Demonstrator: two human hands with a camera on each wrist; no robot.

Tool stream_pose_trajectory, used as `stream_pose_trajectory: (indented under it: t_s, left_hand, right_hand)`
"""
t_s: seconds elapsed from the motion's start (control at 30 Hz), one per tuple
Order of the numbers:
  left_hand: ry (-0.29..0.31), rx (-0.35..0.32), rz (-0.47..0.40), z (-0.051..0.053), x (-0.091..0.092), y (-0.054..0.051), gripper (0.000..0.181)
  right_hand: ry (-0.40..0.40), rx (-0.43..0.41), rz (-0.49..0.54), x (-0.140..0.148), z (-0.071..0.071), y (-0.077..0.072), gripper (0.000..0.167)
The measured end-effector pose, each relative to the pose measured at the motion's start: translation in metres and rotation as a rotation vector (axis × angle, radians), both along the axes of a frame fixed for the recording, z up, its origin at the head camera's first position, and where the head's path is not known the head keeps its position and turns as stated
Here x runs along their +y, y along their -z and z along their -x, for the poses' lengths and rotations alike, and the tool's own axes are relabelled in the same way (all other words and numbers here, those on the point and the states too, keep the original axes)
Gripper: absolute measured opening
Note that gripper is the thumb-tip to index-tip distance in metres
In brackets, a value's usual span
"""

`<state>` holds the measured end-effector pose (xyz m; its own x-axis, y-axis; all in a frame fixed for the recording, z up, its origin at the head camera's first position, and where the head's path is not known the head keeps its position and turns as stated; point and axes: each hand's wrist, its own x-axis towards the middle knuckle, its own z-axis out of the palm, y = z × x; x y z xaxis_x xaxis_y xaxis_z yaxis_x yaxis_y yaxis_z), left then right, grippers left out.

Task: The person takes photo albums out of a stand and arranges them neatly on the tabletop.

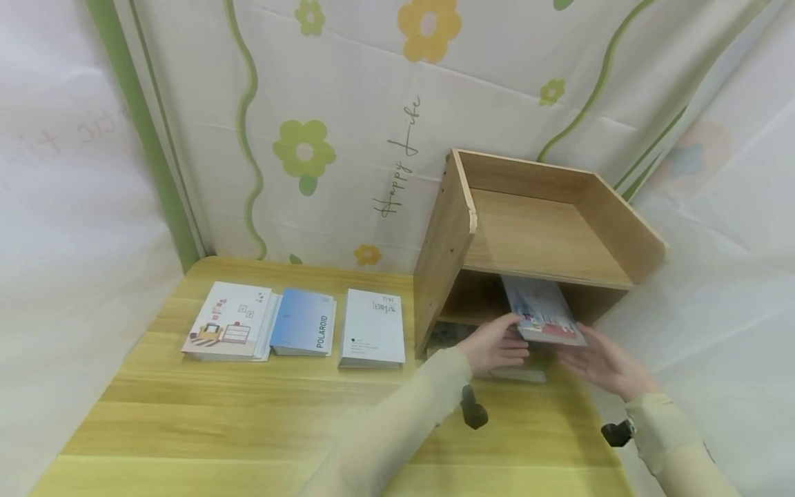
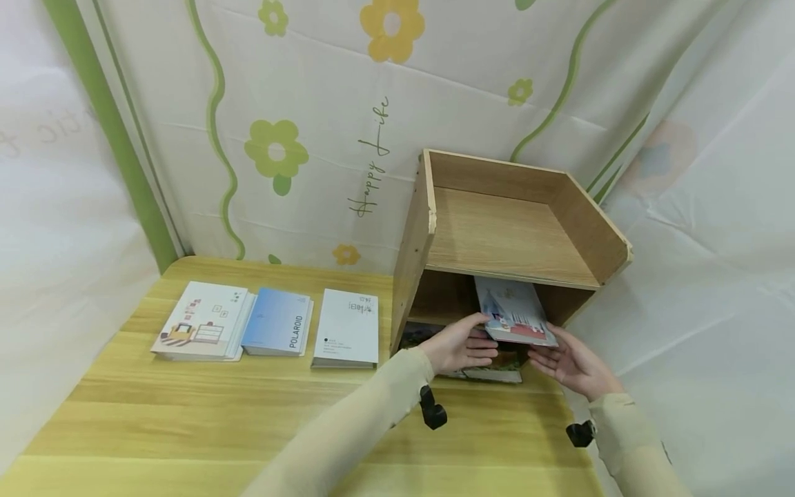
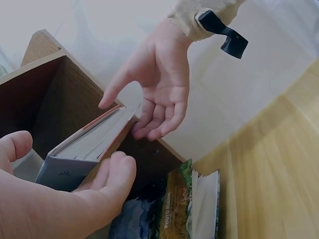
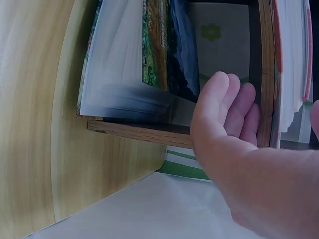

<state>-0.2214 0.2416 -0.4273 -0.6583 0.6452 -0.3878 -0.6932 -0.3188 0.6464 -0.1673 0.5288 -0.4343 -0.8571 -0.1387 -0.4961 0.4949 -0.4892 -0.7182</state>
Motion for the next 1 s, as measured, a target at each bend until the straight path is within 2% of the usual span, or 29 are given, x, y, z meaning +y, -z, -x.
stream_pose_trajectory:
  t_s: [0.13,0.23,0.37,0.53,0.77,1.0]
  left_hand:
    - [-0.003,-0.002,-0.012,-0.002,0.003,-0.003,0.056]
    - [-0.014,-0.005,-0.007,-0.002,0.004,-0.005,0.049]
    - [-0.018,0.008,0.001,-0.001,0.006,-0.005,0.038]
    - [-0.031,0.022,0.015,0.000,0.011,-0.003,0.030]
    - [-0.052,0.013,0.049,-0.001,0.022,-0.003,0.028]
    - [-0.105,-0.009,0.048,-0.003,0.027,0.000,0.029]
  right_hand:
    - [-0.011,-0.003,-0.044,0.000,-0.002,-0.001,0.064]
    - [-0.010,-0.004,-0.045,0.000,-0.002,-0.003,0.062]
    - [-0.005,-0.004,-0.019,0.000,-0.002,-0.005,0.044]
    - [-0.006,0.002,0.000,-0.002,-0.001,-0.007,0.031]
    - [-0.001,-0.013,-0.023,-0.004,0.002,-0.010,0.039]
    - [0.004,-0.036,-0.072,-0.010,0.003,-0.013,0.035]
